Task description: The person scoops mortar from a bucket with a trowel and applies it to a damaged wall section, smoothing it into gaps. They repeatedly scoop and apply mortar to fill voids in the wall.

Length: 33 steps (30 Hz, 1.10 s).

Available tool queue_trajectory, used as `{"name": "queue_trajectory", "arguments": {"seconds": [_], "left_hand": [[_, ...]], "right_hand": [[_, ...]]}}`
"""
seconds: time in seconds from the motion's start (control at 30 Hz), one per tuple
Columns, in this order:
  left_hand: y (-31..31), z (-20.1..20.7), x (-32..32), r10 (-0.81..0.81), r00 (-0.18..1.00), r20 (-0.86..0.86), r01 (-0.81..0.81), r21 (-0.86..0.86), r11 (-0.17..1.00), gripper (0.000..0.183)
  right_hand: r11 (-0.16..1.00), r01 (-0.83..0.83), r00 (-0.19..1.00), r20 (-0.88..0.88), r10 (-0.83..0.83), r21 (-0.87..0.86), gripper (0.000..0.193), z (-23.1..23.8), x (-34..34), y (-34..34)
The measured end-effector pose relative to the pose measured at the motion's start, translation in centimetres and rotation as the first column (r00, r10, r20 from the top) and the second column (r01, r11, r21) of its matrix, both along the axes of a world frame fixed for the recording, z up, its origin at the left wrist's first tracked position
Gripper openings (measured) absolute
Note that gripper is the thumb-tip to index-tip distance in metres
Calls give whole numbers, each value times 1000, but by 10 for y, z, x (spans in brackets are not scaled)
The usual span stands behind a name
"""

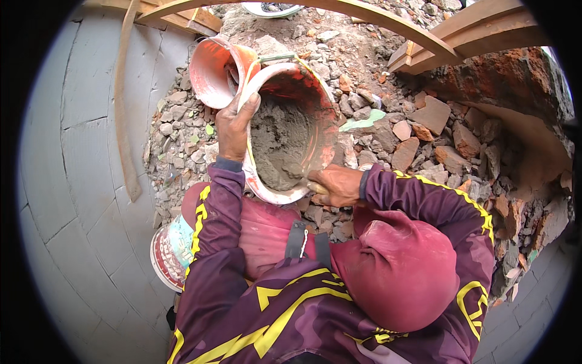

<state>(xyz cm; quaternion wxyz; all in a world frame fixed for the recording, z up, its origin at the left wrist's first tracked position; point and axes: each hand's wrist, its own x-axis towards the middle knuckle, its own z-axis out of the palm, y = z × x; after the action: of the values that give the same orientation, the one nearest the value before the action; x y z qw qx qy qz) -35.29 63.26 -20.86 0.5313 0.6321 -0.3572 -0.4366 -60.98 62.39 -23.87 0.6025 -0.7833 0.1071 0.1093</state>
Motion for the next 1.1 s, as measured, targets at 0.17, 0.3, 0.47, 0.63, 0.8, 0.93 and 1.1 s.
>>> {"name": "queue_trajectory", "arguments": {"seconds": [0.17, 0.3, 0.47, 0.63, 0.8, 0.93, 1.1], "left_hand": [[5, -11, 25, -17, 961, 276, 22, -17, 1000, 39], [9, -16, 46, -3, 986, 167, -14, 98, 995, 47], [4, -22, 69, 46, 975, -219, -18, 127, 992, 52], [5, -27, 79, 49, 944, -327, -7, 130, 992, 52], [2, -26, 83, 33, 931, -364, 13, 121, 993, 51], [1, -24, 80, 6, 929, -370, 34, 102, 994, 51], [3, -18, 79, -70, 957, -280, 109, 127, 986, 52]], "right_hand": [[961, 218, 976, -49, -213, 169, 50, 8, -7, 4], [872, 263, 965, -99, -244, 412, 43, 14, -53, -9], [702, 527, 844, -195, -500, 480, 35, 34, -135, -5], [235, 883, 393, -367, -843, 406, 29, 49, -197, 28], [-112, 982, -60, -305, -950, 155, 26, 51, -228, -6], [-126, 867, -146, -4, -989, -482, 41, 28, -217, -95], [-54, 765, -171, -121, -978, -642, 42, -20, -178, -160]]}}
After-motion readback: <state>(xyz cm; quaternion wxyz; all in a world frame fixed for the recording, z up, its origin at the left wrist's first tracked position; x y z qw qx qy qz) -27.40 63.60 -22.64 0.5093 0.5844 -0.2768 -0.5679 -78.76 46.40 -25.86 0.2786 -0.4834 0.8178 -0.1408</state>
